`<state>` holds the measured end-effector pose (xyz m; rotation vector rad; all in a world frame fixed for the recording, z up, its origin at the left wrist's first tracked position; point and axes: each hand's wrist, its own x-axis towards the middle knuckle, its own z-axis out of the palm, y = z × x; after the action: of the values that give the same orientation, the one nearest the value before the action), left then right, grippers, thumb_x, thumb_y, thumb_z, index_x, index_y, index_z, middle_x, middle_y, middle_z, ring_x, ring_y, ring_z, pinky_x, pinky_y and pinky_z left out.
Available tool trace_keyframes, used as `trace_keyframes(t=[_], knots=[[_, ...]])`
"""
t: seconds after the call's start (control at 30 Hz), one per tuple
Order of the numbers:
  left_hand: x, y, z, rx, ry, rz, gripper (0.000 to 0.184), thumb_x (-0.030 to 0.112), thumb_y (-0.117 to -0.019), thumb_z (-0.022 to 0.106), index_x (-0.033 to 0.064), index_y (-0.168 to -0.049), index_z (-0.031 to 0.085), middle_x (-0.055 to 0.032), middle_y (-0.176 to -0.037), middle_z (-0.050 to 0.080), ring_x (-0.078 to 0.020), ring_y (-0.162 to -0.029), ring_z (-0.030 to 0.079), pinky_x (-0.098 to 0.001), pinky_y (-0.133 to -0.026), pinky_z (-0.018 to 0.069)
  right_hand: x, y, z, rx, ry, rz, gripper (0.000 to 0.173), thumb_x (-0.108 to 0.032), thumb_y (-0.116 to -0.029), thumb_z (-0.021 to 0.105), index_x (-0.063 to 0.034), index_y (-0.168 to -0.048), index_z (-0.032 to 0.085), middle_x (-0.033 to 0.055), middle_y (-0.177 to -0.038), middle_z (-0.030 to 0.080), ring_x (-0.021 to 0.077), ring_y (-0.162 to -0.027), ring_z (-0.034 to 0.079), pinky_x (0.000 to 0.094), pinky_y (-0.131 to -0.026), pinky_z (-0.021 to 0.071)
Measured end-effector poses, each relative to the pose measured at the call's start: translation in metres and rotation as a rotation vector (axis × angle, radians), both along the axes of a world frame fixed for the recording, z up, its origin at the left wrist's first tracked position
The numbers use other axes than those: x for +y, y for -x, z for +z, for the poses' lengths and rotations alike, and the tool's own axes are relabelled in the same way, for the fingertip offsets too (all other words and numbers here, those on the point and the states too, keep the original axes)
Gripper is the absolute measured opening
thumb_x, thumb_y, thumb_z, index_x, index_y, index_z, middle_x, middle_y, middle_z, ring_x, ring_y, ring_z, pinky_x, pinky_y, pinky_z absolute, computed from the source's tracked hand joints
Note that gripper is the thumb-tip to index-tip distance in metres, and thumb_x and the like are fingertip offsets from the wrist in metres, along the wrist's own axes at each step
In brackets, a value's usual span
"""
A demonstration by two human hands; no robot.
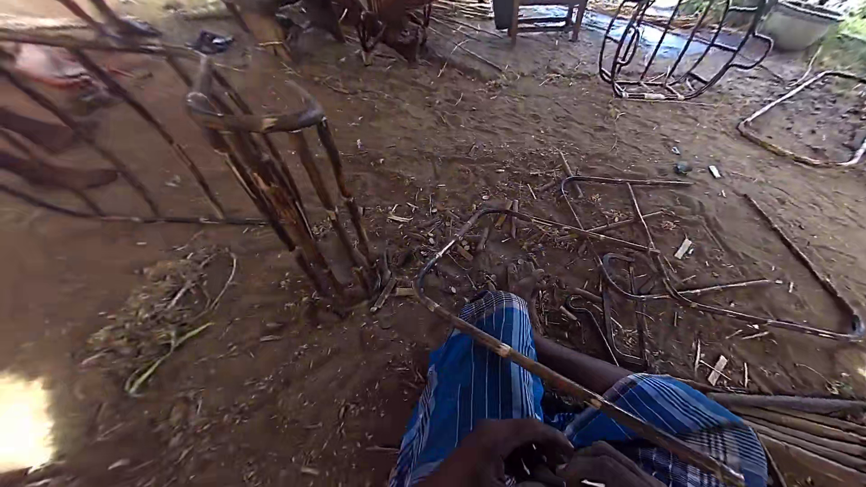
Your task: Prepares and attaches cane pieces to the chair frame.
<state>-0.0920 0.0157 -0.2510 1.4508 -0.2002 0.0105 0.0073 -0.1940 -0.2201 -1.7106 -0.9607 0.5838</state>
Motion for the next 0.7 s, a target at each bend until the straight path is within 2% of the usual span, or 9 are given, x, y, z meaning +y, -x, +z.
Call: trace_keyframes(t=[0.03, 0.1, 0.23, 0.3, 0.37, 0.47, 0.57, 0.7], knots=[[0.007, 0.001, -0.003, 0.002, -0.009, 0.048, 0.028, 0.013, -0.0946, 0.075, 0.0022, -0.120, 0.069, -0.0076, -0.106, 0.072, -0.0126, -0.084, 0.070, -0.0294, -0.073, 0.0620, 0.004, 0.000, -0.002, -0.003, 0.011, -0.006, 0.017, -0.009, -0.0945, 0.074, -0.0067, -0.111, 0.073, 0.0105, -0.108, 0.069, 0.0131, -0.079, 0.069, 0.0289, -0.065, 0.0625], [0.024, 0.004, -0.009, 0.015, -0.030, 0.122, 0.016, 0.012, -0.0951, 0.074, 0.0046, -0.110, 0.074, -0.0053, -0.100, 0.072, -0.0108, -0.081, 0.069, -0.0265, -0.070, 0.0607, 0.012, -0.001, -0.006, 0.010, 0.038, -0.023, 0.017, -0.011, -0.0938, 0.076, -0.0072, -0.111, 0.073, 0.0090, -0.108, 0.069, 0.0122, -0.077, 0.068, 0.0279, -0.062, 0.0615], [0.059, 0.011, -0.017, 0.152, -0.175, 0.285, 0.015, 0.024, -0.0958, 0.075, 0.0120, -0.105, 0.075, 0.0001, -0.099, 0.069, -0.0084, -0.079, 0.066, -0.0237, -0.066, 0.0583, 0.012, -0.008, -0.012, 0.061, 0.138, -0.063, 0.026, -0.016, -0.0917, 0.079, -0.0093, -0.116, 0.072, 0.0069, -0.107, 0.068, 0.0121, -0.071, 0.066, 0.0288, -0.057, 0.0598], [0.078, 0.014, -0.022, 0.244, -0.233, 0.331, 0.014, 0.025, -0.0973, 0.072, 0.0137, -0.104, 0.075, 0.0003, -0.097, 0.070, -0.0112, -0.076, 0.067, -0.0266, -0.065, 0.0599, 0.004, -0.015, -0.014, 0.062, 0.187, -0.071, 0.030, -0.019, -0.0904, 0.080, -0.0118, -0.118, 0.072, 0.0062, -0.108, 0.068, 0.0124, -0.069, 0.065, 0.0292, -0.057, 0.0596], [0.092, 0.015, -0.028, 0.328, -0.229, 0.418, 0.010, 0.021, -0.0968, 0.072, 0.0133, -0.103, 0.073, -0.0033, -0.097, 0.072, -0.0182, -0.077, 0.071, -0.0340, -0.068, 0.0638, -0.006, -0.022, -0.014, 0.051, 0.243, -0.075, 0.033, -0.022, -0.0891, 0.082, -0.0157, -0.120, 0.072, 0.0040, -0.110, 0.069, 0.0114, -0.068, 0.066, 0.0291, -0.057, 0.0601], [0.106, 0.013, -0.030, 0.416, -0.175, 0.551, 0.011, 0.009, -0.0957, 0.071, 0.0102, -0.106, 0.074, -0.0076, -0.098, 0.074, -0.0228, -0.078, 0.073, -0.0374, -0.074, 0.0645, -0.022, -0.031, -0.011, 0.039, 0.281, -0.113, 0.033, -0.023, -0.0888, 0.082, -0.0171, -0.120, 0.073, 0.0029, -0.112, 0.070, 0.0101, -0.067, 0.065, 0.0288, -0.056, 0.0589], [0.112, 0.008, -0.030, 0.448, -0.056, 0.676, 0.019, -0.003, -0.0973, 0.064, 0.0035, -0.114, 0.072, -0.0119, -0.100, 0.074, -0.0225, -0.080, 0.073, -0.0358, -0.076, 0.0643, -0.038, -0.037, -0.003, 0.049, 0.296, -0.186, 0.034, -0.018, -0.0888, 0.080, -0.0125, -0.121, 0.071, 0.0051, -0.113, 0.072, 0.0110, -0.065, 0.066, 0.0293, -0.055, 0.0586], [0.129, 0.000, -0.035, 0.507, 0.041, 0.892, 0.017, -0.002, -0.0972, 0.065, 0.0011, -0.113, 0.069, -0.0123, -0.097, 0.073, -0.0203, -0.080, 0.074, -0.0336, -0.076, 0.0641, -0.059, -0.045, 0.007, 0.049, 0.289, -0.194, 0.037, -0.013, -0.0886, 0.079, -0.0058, -0.124, 0.069, 0.0108, -0.115, 0.069, 0.0123, -0.070, 0.065, 0.0307, -0.058, 0.0582]])
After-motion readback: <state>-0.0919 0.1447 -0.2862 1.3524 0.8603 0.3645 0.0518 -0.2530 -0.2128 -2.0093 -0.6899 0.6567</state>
